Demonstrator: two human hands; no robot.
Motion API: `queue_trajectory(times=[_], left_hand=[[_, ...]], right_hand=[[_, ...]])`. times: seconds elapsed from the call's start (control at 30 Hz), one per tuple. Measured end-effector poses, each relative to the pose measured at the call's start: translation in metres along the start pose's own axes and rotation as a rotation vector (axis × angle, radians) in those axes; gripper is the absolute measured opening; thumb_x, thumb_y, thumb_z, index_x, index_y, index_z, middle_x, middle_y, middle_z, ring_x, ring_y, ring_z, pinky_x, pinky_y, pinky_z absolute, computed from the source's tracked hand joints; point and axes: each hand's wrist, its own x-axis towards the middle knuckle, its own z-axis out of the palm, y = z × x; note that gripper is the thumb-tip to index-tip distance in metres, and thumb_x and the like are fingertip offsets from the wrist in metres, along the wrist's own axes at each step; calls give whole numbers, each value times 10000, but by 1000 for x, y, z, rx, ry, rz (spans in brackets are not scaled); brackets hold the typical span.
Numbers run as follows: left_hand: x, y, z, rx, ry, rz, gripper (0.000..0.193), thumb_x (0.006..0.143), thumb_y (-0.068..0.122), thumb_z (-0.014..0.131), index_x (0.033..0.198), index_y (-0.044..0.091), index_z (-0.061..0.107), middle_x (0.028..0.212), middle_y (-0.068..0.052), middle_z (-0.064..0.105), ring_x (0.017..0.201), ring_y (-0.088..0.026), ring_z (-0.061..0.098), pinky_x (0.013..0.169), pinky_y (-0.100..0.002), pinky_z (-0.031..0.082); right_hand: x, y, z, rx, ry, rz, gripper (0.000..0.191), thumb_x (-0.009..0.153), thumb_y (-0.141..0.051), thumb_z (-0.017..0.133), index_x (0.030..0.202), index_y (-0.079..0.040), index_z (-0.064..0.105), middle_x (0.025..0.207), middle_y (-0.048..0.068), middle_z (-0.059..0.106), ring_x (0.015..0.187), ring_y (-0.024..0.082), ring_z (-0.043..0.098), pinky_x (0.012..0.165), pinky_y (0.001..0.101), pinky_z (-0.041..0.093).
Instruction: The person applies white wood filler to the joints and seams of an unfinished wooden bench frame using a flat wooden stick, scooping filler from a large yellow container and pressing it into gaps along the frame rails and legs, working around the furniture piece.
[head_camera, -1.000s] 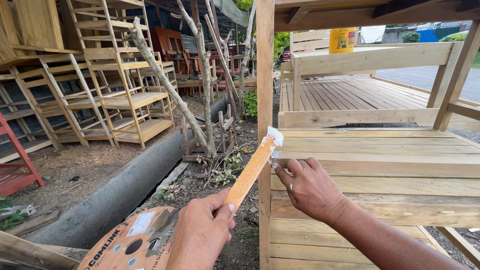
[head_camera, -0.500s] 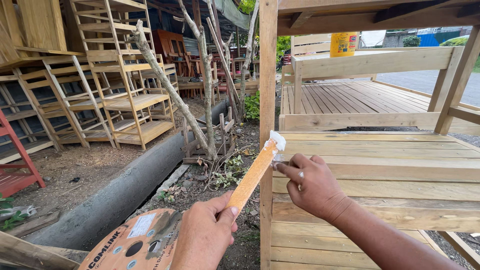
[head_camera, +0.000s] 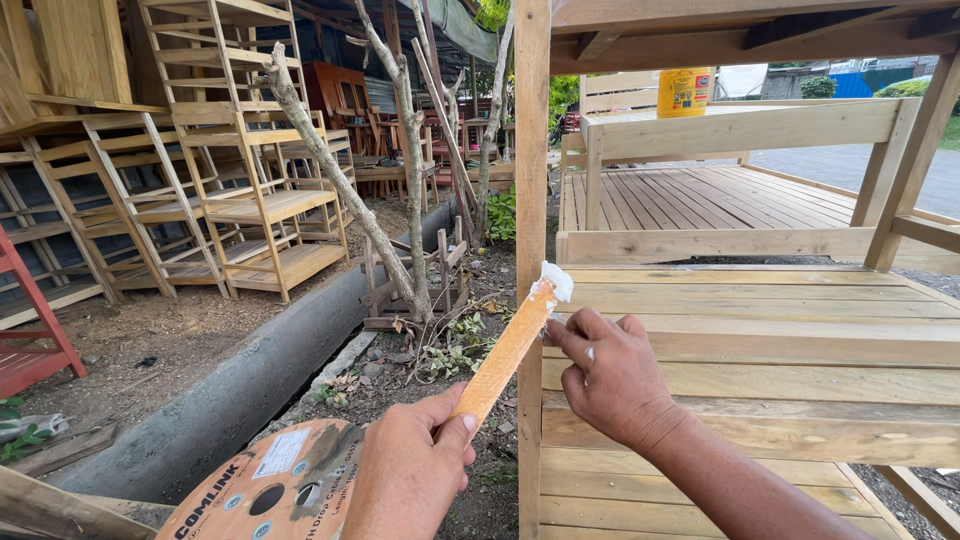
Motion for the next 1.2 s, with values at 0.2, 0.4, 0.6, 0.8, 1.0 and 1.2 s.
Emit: queue_trajectory(times=[0.2, 0.4, 0.6, 0.8, 1.0, 1.2], left_hand=[[2, -3, 1, -14, -22, -5, 379, 966, 242, 685, 1346, 246, 677, 671, -85, 733, 554, -123, 675, 569, -305, 588], [3, -8, -1, -20, -21, -18, 376, 961, 239, 685, 1336, 260, 683, 675, -66, 740, 583, -114, 693, 589, -304, 611], [2, -6, -2, -12, -10, -5, 380, 964, 241, 687, 1342, 223, 664, 657, -75, 737, 547, -128, 677, 563, -309, 578], [3, -5, 2, -22, -12, 5, 385, 957, 242, 691, 1341, 234, 674, 651, -75, 731, 535, -129, 671, 556, -307, 572], [1, -2, -1, -26, -11, -17, 388, 961, 234, 688, 1348, 226, 659, 675, -71, 740, 556, -121, 679, 569, -307, 588], [-1, 0, 1, -53, -19, -19, 385, 958, 225, 688, 1343, 233, 668, 685, -69, 748, 572, -104, 691, 572, -300, 595]], right_hand=[[-9, 2, 11, -308, -45, -226, 503, 804, -111, 602, 1284, 34, 634, 1012, 86, 552, 904, 230, 547, 792, 390, 435], [-9, 15, 12, -246, -42, -264, 432, 800, -127, 628, 1222, -37, 668, 1020, 92, 555, 931, 244, 554, 807, 416, 431], [-11, 16, 6, -136, -45, -258, 502, 741, -118, 664, 1241, -81, 673, 1053, 57, 577, 978, 233, 561, 833, 426, 423], [-10, 12, 14, -178, -41, -236, 476, 756, -122, 662, 1228, -77, 693, 1066, 97, 549, 1001, 261, 551, 854, 432, 419], [-13, 21, 12, -139, -85, -250, 390, 781, -113, 654, 1165, -81, 721, 1082, 120, 541, 995, 251, 549, 879, 432, 419], [-16, 17, 6, -107, -47, -260, 529, 727, -83, 669, 1254, -42, 664, 1111, 133, 553, 1006, 268, 557, 886, 439, 416]])
